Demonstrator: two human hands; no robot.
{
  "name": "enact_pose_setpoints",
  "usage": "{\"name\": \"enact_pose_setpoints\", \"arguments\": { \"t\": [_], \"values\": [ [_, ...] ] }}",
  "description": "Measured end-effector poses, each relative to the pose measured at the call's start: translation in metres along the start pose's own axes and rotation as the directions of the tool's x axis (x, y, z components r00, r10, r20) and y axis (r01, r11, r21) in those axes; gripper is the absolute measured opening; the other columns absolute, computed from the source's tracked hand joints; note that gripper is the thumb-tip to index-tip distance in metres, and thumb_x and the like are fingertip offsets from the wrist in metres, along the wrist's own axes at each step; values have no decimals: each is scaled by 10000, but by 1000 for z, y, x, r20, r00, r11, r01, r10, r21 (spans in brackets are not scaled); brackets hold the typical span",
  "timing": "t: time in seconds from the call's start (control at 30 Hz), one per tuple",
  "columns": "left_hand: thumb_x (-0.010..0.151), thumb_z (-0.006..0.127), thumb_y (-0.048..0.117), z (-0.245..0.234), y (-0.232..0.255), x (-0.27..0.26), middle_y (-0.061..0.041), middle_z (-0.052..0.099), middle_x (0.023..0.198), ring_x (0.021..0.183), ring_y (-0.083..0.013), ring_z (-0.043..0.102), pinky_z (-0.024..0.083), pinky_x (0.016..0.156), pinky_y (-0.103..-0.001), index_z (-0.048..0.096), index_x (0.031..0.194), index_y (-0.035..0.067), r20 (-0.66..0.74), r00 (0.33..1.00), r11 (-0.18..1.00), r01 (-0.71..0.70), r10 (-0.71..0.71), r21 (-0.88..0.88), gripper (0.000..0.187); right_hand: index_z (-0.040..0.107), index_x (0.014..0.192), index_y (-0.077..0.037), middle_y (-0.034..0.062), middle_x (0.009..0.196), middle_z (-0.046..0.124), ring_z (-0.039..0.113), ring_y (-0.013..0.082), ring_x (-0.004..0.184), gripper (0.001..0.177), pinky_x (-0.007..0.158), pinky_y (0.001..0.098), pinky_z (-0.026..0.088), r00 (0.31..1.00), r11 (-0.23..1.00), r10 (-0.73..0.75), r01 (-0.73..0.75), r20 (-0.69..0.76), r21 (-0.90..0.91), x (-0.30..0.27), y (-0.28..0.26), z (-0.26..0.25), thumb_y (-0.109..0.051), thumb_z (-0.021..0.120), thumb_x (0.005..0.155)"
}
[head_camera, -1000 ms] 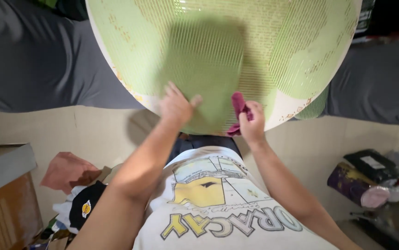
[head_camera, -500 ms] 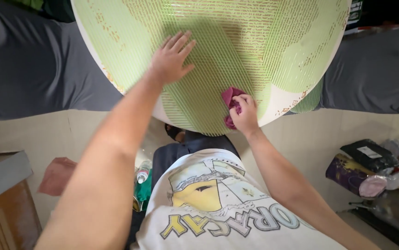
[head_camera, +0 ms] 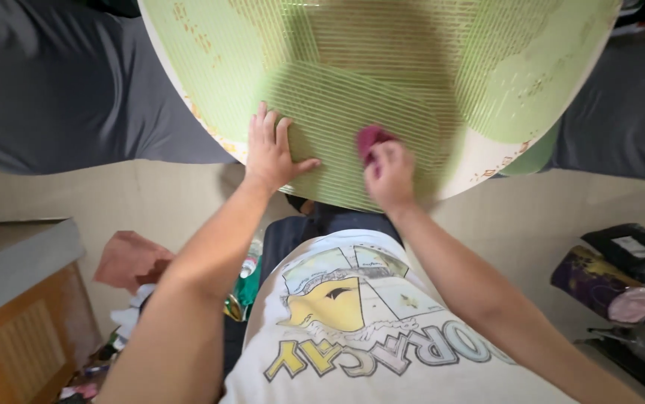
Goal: Wipe a round table surface and placemats with a cloth.
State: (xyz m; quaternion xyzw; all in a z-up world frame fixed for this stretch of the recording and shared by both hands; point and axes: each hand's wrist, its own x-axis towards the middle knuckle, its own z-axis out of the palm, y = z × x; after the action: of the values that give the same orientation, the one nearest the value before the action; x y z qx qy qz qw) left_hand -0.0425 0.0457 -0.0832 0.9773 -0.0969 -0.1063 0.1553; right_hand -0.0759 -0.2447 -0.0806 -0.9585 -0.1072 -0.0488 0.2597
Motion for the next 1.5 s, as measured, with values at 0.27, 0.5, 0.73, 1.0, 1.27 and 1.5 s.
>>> {"name": "enact_pose_setpoints", "arguments": {
  "t": [0.27,0.5,0.73,1.0,1.27,1.5],
  "values": [
    [519,799,833,-61,22,9,-292,-143,1669,1548,-460,-149,-36,1184,-723,43,1666,169,339,934,993,114,-116,25,1526,699,1082,-70,166,1240,636,587,388,1198,292,1085,495,466,772,783,-611,558,175,274,96,22,-24,-95,658,794],
    [460,834,825,-61,28,17,-305,-217,1651,1537,-469,-213,-63,1185,-722,-27,1665,221,432,874,973,230,-222,35,1599,689,936,-76,158,1025,656,639,359,1061,148,1013,477,515,958,928,-251,196,142,317,42,-14,13,11,631,830],
    [450,852,799,-52,21,15,-291,-213,1659,1533,-472,-223,-78,1165,-745,-43,1671,223,413,892,978,208,-185,-11,1619,712,1069,-89,149,1139,657,634,362,1078,303,965,488,534,622,634,-747,558,237,535,113,38,-32,-40,683,771],
    [436,881,749,-40,15,12,-270,-223,1671,1556,-453,-209,-73,1183,-731,-28,1680,244,381,901,961,259,-206,-94,1621,644,929,-104,107,1081,641,622,318,1105,137,997,447,510,921,864,-367,285,131,416,43,14,-9,1,650,840],
    [432,894,733,-46,15,13,-261,-245,1658,1539,-447,-235,-99,1191,-713,-27,1679,237,374,910,963,239,-177,-126,1628,681,1152,-29,184,1264,622,567,397,1210,379,1048,482,481,970,968,-197,170,140,184,66,48,-18,-7,637,777],
    [448,875,756,-36,13,11,-266,-242,1661,1538,-457,-234,-95,1182,-729,-43,1681,244,352,919,973,218,-178,-79,1620,698,1117,-56,201,1195,615,581,418,1139,354,1017,524,440,613,680,-720,527,325,510,38,9,-33,-123,717,769]
  ]
}}
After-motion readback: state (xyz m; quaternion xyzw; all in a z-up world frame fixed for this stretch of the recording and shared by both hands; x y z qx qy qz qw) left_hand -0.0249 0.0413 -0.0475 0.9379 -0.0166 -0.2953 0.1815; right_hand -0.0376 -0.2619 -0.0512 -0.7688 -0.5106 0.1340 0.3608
